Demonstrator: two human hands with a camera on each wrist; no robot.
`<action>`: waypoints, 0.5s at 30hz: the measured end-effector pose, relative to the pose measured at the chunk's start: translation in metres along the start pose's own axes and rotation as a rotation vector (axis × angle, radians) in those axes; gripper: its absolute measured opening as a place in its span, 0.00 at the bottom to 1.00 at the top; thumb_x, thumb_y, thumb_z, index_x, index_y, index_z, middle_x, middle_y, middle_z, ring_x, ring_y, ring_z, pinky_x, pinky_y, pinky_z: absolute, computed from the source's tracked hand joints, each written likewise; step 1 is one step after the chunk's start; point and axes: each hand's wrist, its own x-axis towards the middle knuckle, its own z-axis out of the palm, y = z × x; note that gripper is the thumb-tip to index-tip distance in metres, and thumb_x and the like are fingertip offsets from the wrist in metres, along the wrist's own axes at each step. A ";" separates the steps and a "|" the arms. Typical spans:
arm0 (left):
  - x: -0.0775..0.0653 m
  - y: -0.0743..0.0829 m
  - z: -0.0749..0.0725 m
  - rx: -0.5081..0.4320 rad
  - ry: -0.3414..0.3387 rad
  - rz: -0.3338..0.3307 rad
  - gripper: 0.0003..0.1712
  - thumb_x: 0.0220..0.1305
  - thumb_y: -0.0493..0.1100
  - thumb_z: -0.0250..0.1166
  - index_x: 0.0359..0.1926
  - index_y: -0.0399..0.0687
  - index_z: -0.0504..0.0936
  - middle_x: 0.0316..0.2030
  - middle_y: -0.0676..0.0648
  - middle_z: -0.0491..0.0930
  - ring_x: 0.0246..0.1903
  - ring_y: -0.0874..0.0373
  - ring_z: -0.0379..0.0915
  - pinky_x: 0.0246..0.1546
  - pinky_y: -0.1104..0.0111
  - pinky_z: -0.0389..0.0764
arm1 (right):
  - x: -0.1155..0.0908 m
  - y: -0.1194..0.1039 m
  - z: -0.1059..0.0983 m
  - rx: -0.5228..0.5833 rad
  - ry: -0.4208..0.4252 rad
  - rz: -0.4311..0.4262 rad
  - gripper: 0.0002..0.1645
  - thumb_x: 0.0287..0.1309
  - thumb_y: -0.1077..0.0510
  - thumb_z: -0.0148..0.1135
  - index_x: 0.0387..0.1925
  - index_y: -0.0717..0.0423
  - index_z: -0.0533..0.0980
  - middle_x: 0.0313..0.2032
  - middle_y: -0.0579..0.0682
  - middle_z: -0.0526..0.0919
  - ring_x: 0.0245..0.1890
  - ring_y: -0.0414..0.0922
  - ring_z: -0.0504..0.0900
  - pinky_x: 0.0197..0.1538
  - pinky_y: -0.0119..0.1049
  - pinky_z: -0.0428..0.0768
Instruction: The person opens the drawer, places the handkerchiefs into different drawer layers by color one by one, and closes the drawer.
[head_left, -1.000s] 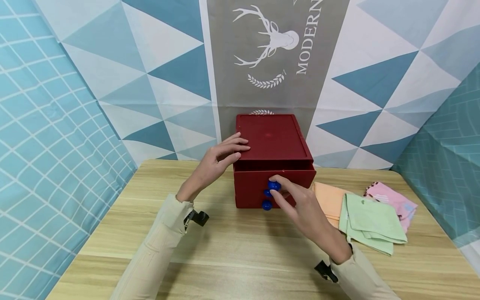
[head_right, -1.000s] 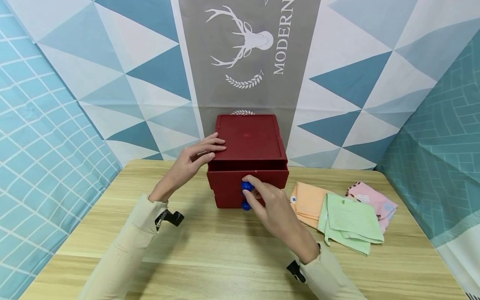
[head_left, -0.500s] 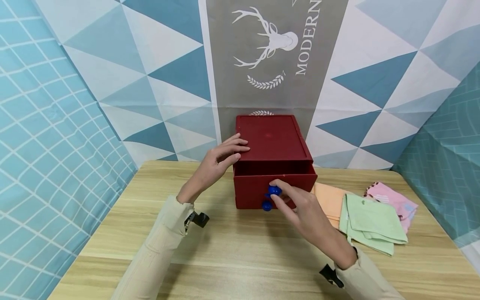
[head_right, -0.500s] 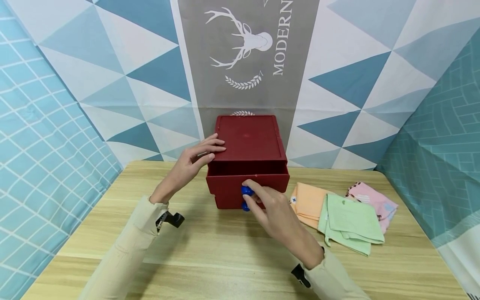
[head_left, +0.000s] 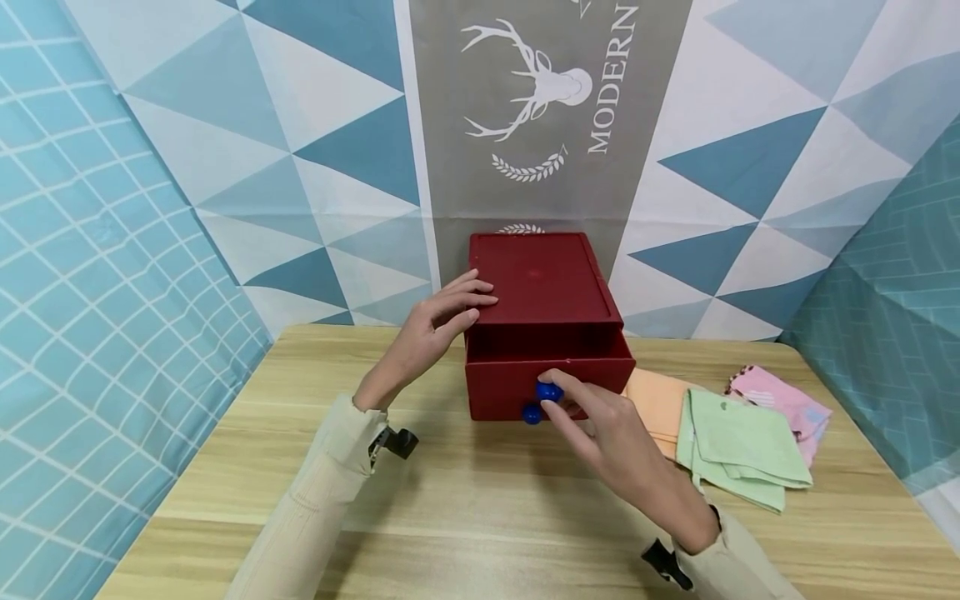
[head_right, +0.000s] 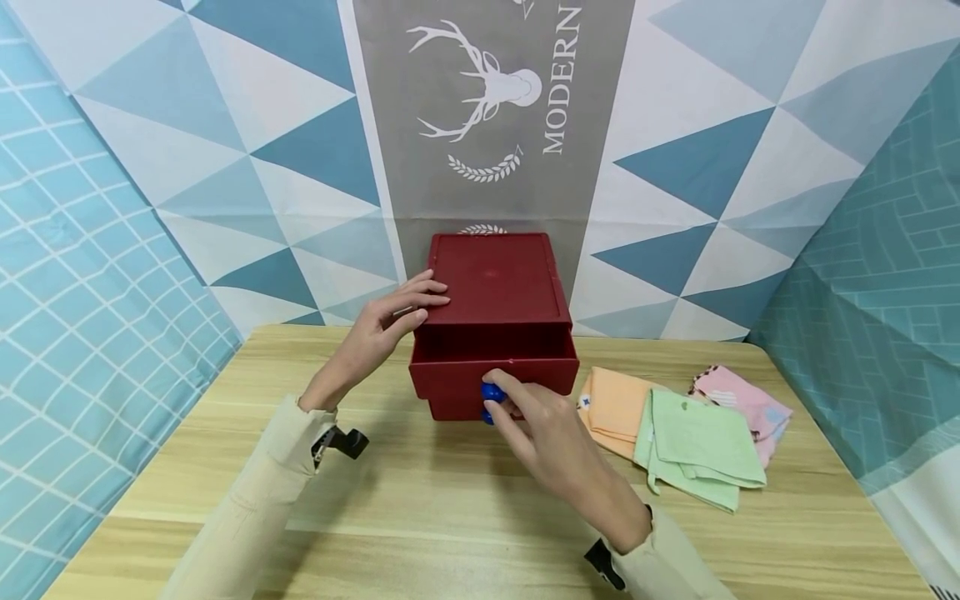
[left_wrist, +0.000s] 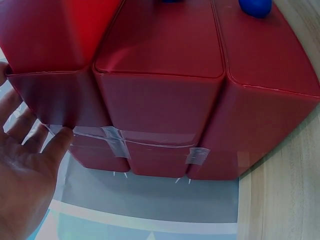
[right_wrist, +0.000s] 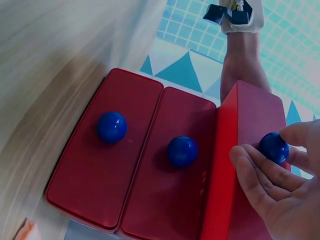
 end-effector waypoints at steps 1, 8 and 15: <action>0.000 0.000 0.000 -0.001 0.001 0.000 0.17 0.72 0.32 0.55 0.57 0.33 0.80 0.63 0.35 0.74 0.75 0.43 0.50 0.73 0.54 0.56 | -0.001 -0.001 0.000 0.000 0.000 -0.002 0.23 0.64 0.61 0.66 0.60 0.51 0.76 0.46 0.45 0.86 0.38 0.36 0.84 0.38 0.31 0.85; 0.000 0.000 0.001 -0.005 0.005 0.012 0.17 0.72 0.31 0.55 0.57 0.32 0.80 0.62 0.34 0.73 0.74 0.41 0.50 0.73 0.56 0.57 | -0.006 -0.005 -0.003 -0.021 0.010 -0.028 0.22 0.63 0.61 0.66 0.58 0.51 0.77 0.42 0.42 0.86 0.38 0.35 0.84 0.41 0.30 0.85; 0.000 -0.022 0.004 0.001 0.018 0.036 0.17 0.73 0.35 0.56 0.58 0.41 0.82 0.63 0.42 0.74 0.75 0.49 0.50 0.73 0.58 0.58 | -0.010 -0.010 -0.004 -0.029 0.012 -0.022 0.24 0.61 0.63 0.68 0.59 0.50 0.77 0.41 0.41 0.85 0.37 0.34 0.82 0.39 0.32 0.85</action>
